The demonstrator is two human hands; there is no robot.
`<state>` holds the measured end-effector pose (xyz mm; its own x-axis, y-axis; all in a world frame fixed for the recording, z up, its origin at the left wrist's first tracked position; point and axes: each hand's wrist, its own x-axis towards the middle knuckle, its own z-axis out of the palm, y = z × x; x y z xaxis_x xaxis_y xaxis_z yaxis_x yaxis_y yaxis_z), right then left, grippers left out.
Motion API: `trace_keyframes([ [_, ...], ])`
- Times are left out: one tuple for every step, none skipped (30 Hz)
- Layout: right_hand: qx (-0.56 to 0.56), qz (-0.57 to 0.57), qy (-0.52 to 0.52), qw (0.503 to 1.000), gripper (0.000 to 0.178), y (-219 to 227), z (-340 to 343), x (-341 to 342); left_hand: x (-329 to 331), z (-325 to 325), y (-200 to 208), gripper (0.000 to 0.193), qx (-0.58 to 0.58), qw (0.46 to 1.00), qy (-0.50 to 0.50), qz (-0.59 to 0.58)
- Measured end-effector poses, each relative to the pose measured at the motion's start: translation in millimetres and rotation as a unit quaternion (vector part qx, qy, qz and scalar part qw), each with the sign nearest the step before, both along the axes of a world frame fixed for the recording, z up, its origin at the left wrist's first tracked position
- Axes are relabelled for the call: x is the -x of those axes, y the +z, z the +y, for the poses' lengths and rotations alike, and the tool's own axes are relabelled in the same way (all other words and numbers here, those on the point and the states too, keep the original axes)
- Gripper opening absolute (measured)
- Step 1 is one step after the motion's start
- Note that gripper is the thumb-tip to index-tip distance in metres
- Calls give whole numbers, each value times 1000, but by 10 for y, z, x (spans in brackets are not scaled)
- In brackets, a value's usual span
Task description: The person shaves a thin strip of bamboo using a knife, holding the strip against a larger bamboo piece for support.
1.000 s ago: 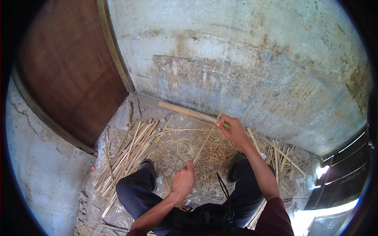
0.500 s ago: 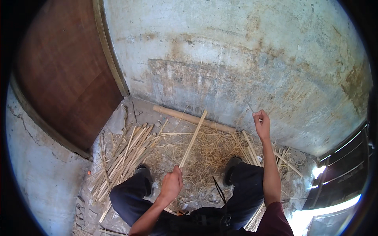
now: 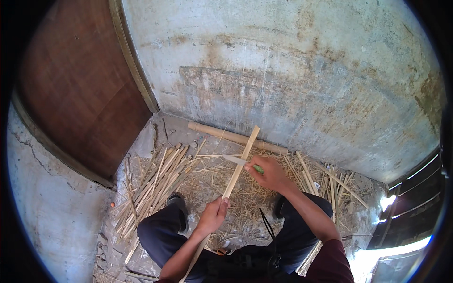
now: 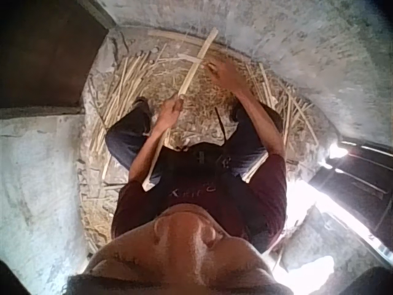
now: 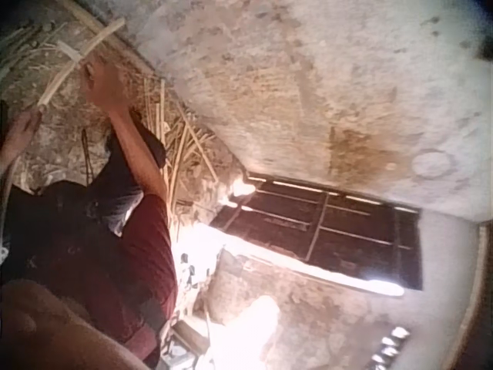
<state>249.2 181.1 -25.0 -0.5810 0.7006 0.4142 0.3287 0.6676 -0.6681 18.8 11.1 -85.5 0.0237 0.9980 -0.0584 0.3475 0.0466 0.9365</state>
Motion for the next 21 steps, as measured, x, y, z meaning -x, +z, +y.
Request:
trace_keyframes([
  [9, -37, 7, 999, 13, 16, -25, 3, -39, -12, 118, 26, 6, 1000, 5, 30],
  [9, -38, 6, 999, 13, -4, -28, -5, -71, -16, 179, 26, 12, 998, 10, 61],
  [3, -29, 11, 1000, 11, -36, -22, -10, -103, -11, 171, 26, 12, 998, 9, 60],
  [-2, -20, 18, 1000, 10, -51, -17, 1, -128, -27, 162, 25, -4, 996, 26, 84],
  [-2, -20, 20, 1000, 10, -62, -12, 5, -142, -46, 149, 24, -20, 993, 43, 109],
  [8, -20, 17, 1000, 9, -70, -7, 2, -144, -55, 85, 24, -19, 993, 45, 108],
  [18, -19, 13, 1000, 9, -81, -4, -6, -149, -48, 30, 23, -47, 990, 51, 122],
  [19, -20, 14, 1000, 9, -106, 33, -20, -149, -53, -19, 22, -75, 986, 58, 136],
  [5, 1, -2, 1000, 11, -136, 105, -39, -145, -78, -65, 22, -74, 986, 58, 136],
  [-10, 22, -19, 1000, 15, -146, 176, -73, -153, -86, -49, 21, -67, 983, 57, 159],
  [-11, 21, -20, 1000, 15, -152, 238, -124, -161, -94, -33, 20, -61, 980, 55, 181],
  [0, 23, -36, 999, 13, -156, 297, -183, -169, -105, -25, 20, -61, 980, 54, 181],
  [10, 25, -50, 998, 12, -136, 328, -209, -176, -123, -23, 20, -49, 978, 51, 197],
  [9, 24, -50, 998, 12, -129, 339, -219, -184, -134, -22, 20, -37, 975, 49, 213],
  [19, 24, -62, 998, 11, -125, 347, -226, -192, -134, -23, 20, -37, 975, 50, 212],
  [30, 25, -74, 996, 11, -112, 352, -222, -196, -133, -22, 20, -39, 971, 54, 228],
  [30, 25, -73, 997, 11, -94, 362, -223, -199, -134, -20, 20, -42, 967, 58, 244],
  [30, 35, -83, 995, 8, -73, 378, -228, -204, -141, -14, 20, -42, 967, 60, 244],
  [30, 44, -96, 994, 5, -50, 396, -258, -216, -146, 0, 21, -53, 965, 61, 250],
  [30, 44, -98, 994, 5, -35, 462, -299, -226, -153, 17, 21, -64, 963, 61, 256],
  [1, 71, -135, 988, 6, -22, 557, -348, -234, -163, 39, 21, -64, 963, 60, 256],
])
